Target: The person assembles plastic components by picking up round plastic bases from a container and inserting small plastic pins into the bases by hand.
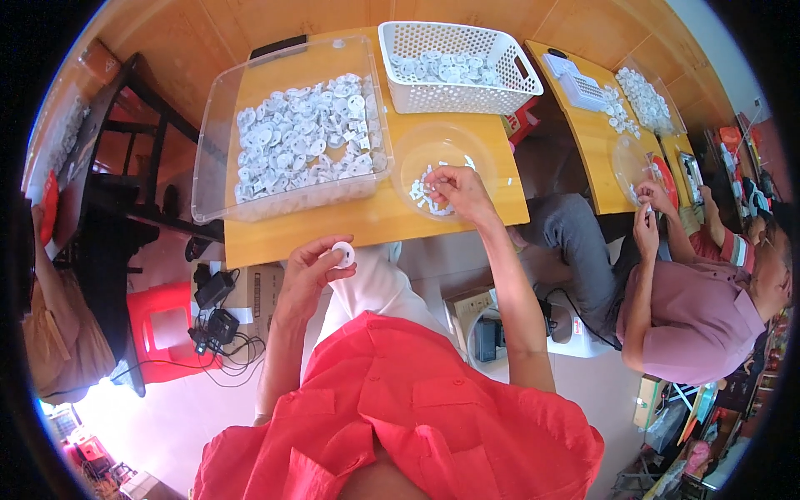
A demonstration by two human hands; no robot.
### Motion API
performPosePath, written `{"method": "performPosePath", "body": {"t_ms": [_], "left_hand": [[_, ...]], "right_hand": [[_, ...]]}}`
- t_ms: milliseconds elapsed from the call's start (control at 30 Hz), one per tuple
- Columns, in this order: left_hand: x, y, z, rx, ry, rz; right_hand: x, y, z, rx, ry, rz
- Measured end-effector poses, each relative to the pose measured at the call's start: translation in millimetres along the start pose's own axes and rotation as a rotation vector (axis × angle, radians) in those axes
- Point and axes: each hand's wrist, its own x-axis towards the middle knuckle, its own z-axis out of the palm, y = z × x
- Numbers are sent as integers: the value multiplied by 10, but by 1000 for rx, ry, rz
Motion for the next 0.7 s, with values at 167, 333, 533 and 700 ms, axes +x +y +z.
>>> {"method": "performPosePath", "body": {"t_ms": [167,333,533,700], "left_hand": [[9,-32,42,6,9,13],[6,-13,111,-89,-5,-1],[12,9,165,-11,-121,75],[-35,37,239,66,-110,126]], "right_hand": [[-34,-76,38,3,63,-2],[-150,-274,146,1,176,-96],[-585,-690,553,69,126,-163],[-845,-883,812,159,113,-163]]}}
